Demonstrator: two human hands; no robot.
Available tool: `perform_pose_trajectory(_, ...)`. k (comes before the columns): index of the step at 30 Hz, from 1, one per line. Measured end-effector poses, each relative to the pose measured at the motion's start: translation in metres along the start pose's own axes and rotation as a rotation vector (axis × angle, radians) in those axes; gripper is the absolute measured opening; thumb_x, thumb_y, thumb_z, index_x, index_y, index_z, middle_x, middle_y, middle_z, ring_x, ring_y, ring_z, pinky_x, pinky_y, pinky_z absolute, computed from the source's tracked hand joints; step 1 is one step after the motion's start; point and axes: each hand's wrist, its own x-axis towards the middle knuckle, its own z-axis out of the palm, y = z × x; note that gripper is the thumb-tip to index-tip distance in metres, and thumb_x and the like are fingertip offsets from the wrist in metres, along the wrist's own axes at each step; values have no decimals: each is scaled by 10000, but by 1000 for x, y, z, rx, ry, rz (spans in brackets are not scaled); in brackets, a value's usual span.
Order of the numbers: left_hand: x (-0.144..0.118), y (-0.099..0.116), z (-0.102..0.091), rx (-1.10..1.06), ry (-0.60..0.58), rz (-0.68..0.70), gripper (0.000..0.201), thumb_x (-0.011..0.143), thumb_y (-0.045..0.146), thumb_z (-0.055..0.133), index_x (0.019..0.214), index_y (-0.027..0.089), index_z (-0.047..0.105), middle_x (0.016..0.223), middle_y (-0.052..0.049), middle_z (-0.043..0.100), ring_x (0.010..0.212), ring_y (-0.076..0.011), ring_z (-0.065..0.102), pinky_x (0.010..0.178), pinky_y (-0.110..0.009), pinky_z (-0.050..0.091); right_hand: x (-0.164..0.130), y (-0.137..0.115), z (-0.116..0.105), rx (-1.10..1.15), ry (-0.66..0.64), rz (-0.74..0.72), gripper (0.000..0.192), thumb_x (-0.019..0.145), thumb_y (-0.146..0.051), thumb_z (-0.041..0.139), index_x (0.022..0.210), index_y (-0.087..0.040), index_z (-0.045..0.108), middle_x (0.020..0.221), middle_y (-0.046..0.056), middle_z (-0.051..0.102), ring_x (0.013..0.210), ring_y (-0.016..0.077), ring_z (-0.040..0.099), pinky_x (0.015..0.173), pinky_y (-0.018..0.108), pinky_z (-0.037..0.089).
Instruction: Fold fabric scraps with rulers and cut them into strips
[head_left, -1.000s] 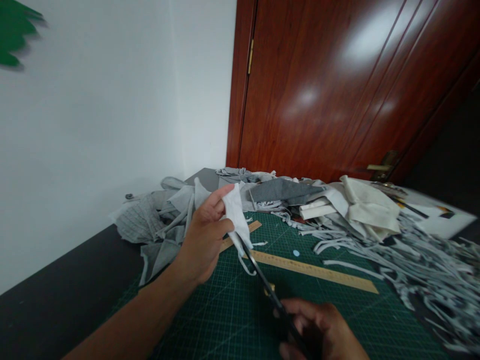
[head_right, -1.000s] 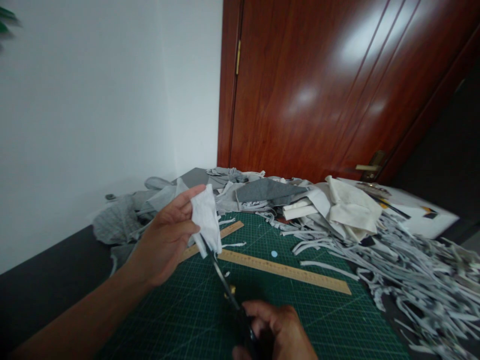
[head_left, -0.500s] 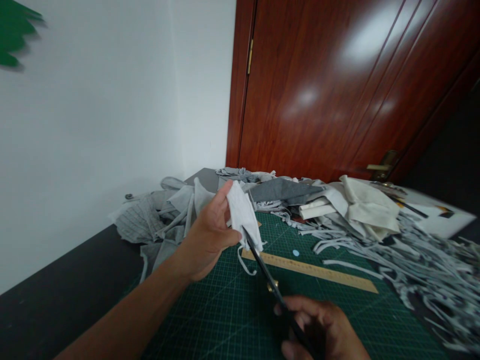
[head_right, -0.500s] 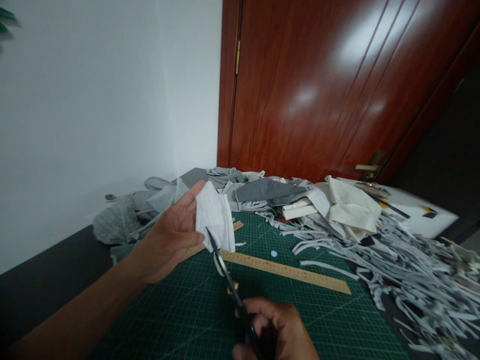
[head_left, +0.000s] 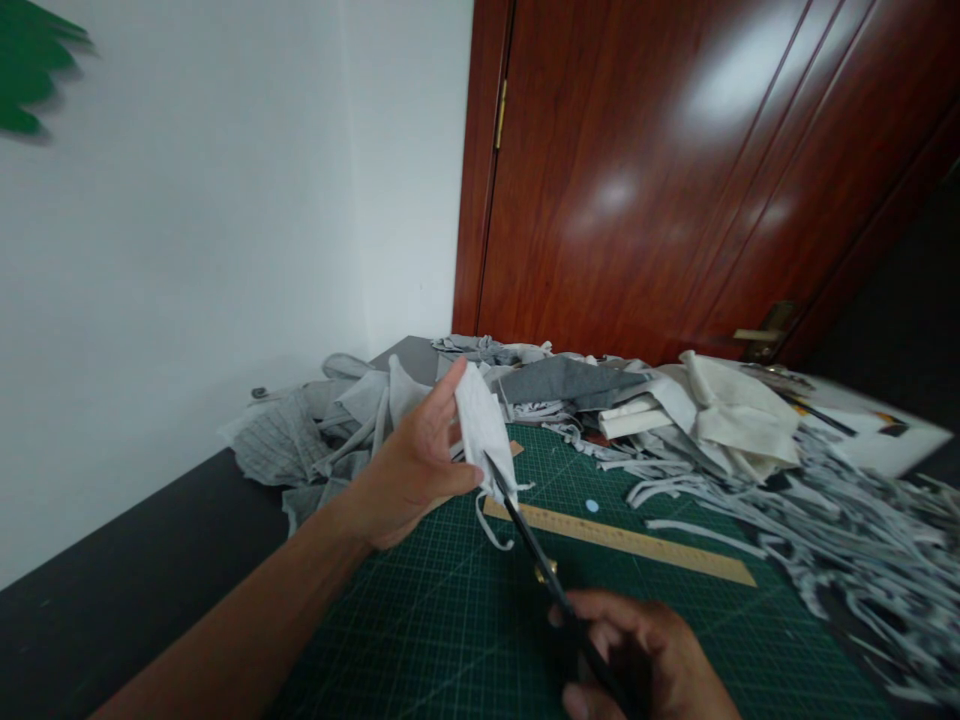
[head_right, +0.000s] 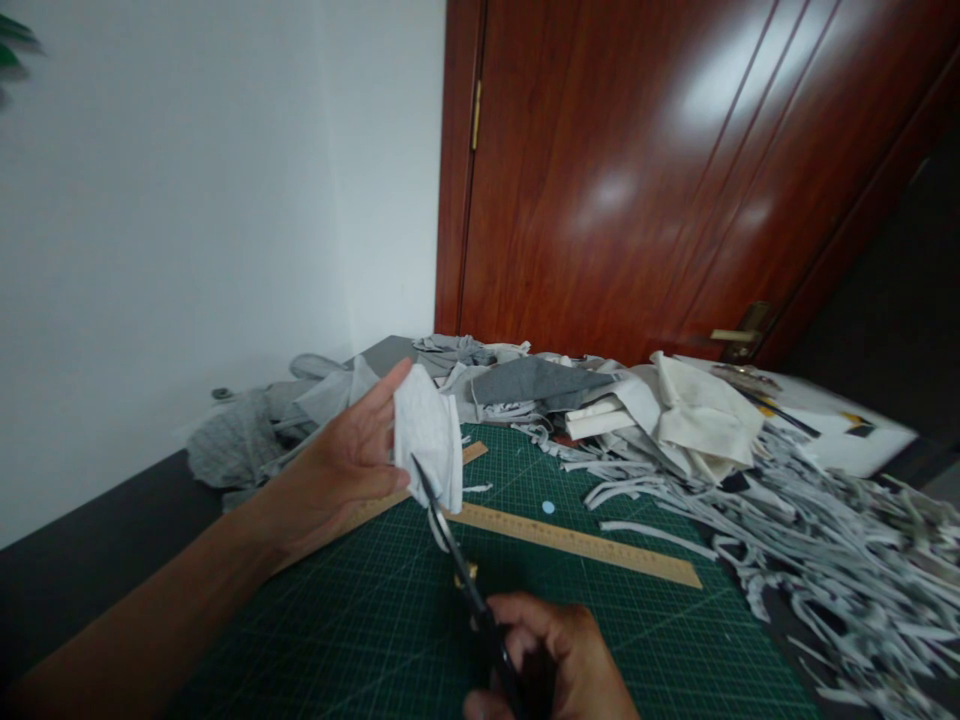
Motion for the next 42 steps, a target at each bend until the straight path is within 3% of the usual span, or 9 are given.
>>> perform_pose_trajectory(5,1,0,-5,14,7,1,1308,596,-10,837,1693,267,181,1698,-147,378,1546,-464,326,1191,-665,404,1,0,1,8,15,-23,410,742,-311,835,1136,-242,746,614,-99,377,515,107,349,499,247,271)
perform_pose_trajectory(8,1,0,-7,34,-5,18,1289,604,-13,844,1689,274,211,1663,-159,431,1512,-462,396,1162,-641,451,1,0,0,1,-11,-7,414,750,-339,844,1140,-240,746,609,-99,378,517,106,339,504,250,270)
perform_pose_trajectory(14,-2,3,-7,68,-50,-7,1307,658,12,836,1705,312,114,1674,-179,401,1431,-487,503,1018,-614,582,0,8,-4,-54,-30,36,469,739,-396,872,1163,-236,751,605,-98,390,518,108,348,525,259,309)
perform_pose_trajectory(18,0,6,-9,155,-50,-9,1360,633,39,868,1709,276,70,1709,-184,337,1467,-490,454,940,-507,646,-2,17,-6,-23,-67,53,533,745,-417,893,1219,-241,724,644,-91,408,552,117,384,552,256,361)
perform_pose_trajectory(22,0,4,-11,212,-84,-16,1369,672,54,862,1704,309,1,1748,-156,260,1441,-477,491,834,-414,682,-2,21,-4,33,-65,30,541,745,-391,889,1230,-237,705,630,-101,394,543,113,372,547,252,357)
perform_pose_trajectory(26,-1,-1,-12,268,-82,38,1295,711,-2,809,1702,336,47,1722,-144,335,1435,-433,515,871,-376,667,-2,26,-1,20,-31,25,579,740,-410,902,1258,-247,702,666,-85,440,566,121,425,559,255,361)
perform_pose_trajectory(29,-2,-3,-12,325,-78,52,1258,738,-6,791,1702,340,59,1696,-155,384,1416,-419,539,849,-351,667,-1,24,0,14,-1,42,566,709,-445,907,1207,-240,735,631,-96,412,537,115,391,537,256,329)
perform_pose_trajectory(33,-2,-4,-12,370,-82,66,1227,768,6,784,1701,342,62,1678,-152,418,1396,-386,566,835,-304,661,1,19,0,0,-31,50,545,729,-443,892,1207,-233,736,642,-88,422,547,119,399,543,265,323)
perform_pose_trajectory(42,0,-7,-9,369,-80,74,1260,731,-7,785,1702,332,57,1654,-169,451,1359,-415,590,823,-347,670,-1,33,12,91,98,-13,576,681,-523,906,1148,-234,734,613,-97,426,503,103,368,501,253,293)
